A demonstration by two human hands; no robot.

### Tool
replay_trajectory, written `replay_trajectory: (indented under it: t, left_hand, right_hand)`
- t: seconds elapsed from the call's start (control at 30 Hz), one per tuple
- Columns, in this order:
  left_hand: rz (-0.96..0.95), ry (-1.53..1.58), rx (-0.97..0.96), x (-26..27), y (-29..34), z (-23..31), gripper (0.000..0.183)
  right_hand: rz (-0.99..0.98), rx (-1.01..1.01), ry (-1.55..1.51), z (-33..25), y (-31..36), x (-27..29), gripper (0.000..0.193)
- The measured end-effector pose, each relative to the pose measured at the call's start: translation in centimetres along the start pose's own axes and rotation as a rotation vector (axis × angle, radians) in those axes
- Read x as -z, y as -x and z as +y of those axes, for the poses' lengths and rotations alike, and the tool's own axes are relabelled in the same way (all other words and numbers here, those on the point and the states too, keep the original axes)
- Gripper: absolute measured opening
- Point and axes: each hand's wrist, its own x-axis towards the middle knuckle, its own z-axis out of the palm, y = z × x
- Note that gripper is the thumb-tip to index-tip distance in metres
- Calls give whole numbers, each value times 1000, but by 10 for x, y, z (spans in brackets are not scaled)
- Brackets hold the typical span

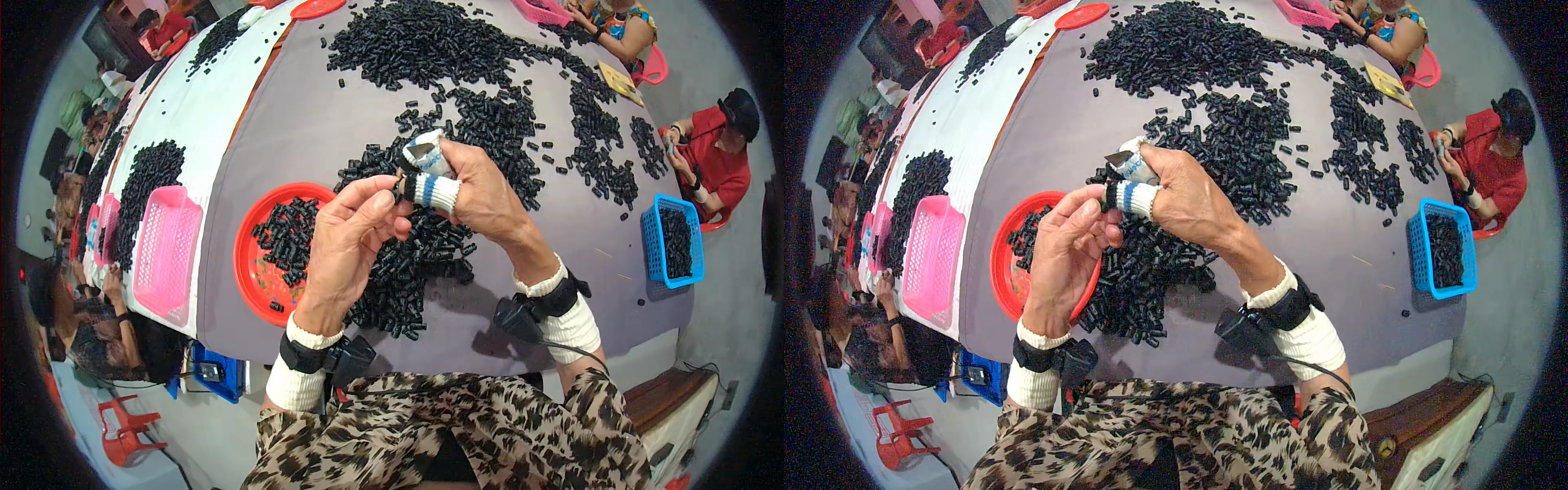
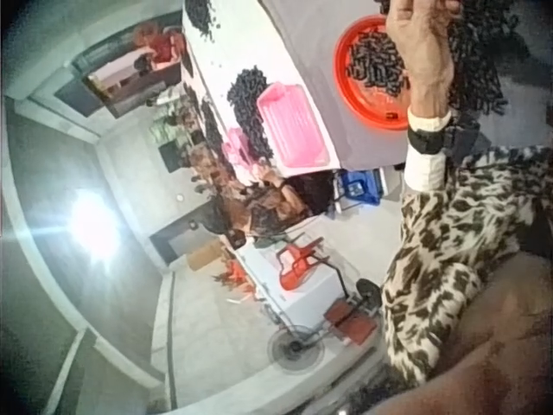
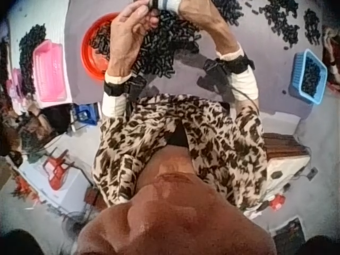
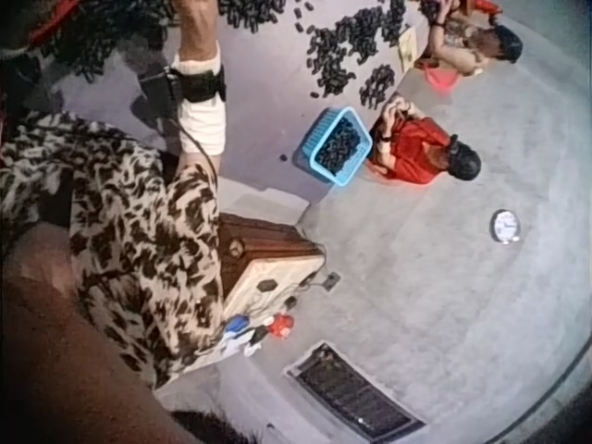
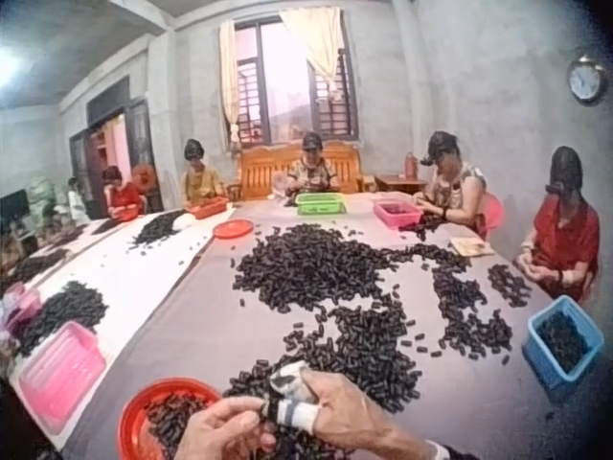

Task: Sorting and organizing small black plastic shoe components on a table.

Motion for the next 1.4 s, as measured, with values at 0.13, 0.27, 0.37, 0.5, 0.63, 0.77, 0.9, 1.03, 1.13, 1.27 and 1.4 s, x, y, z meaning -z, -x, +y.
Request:
replay_trajectory:
  t: [0.13, 0.27, 0.37, 0.5, 0.63, 0.77, 0.9, 1.03, 1.13, 1.27, 1.4]
  left_hand:
    - [-31, 87, 28, 3, -4, -6, 22]
    - [-108, 265, 68, -2, -6, -1, 25]
    - [-136, 333, 67, -5, -6, -2, 28]
    - [-69, 389, 52, -6, -6, -5, 31]
    - [-70, 386, 52, -5, -4, -5, 31]
    - [-46, 366, 29, -11, -3, -6, 30]
    - [-82, 346, 27, -10, -3, -9, 29]
    - [-69, 334, 12, -10, -3, -10, 28]
    - [-71, 263, -19, -8, -3, -8, 26]
    - [-61, 116, -33, -10, -7, -6, 21]
    - [33, 41, 3, -11, -6, -2, 20]
  right_hand:
    - [-37, 30, -6, 4, 0, 0, 16]
    - [16, 30, -59, 7, 0, 4, 18]
    - [54, 15, 35, 14, 4, 9, 21]
    - [-3, 106, 13, 16, 8, 6, 33]
    - [-3, 87, -14, 14, 8, 0, 32]
    - [-20, 85, 35, 6, 11, 0, 37]
    - [15, 113, 41, 5, 10, -4, 35]
    - [21, 128, 82, 1, 9, -3, 31]
    - [8, 119, 48, 8, 8, -5, 37]
    - [1, 160, 88, 12, 8, -2, 34]
    - [-1, 177, 99, 13, 8, -3, 31]
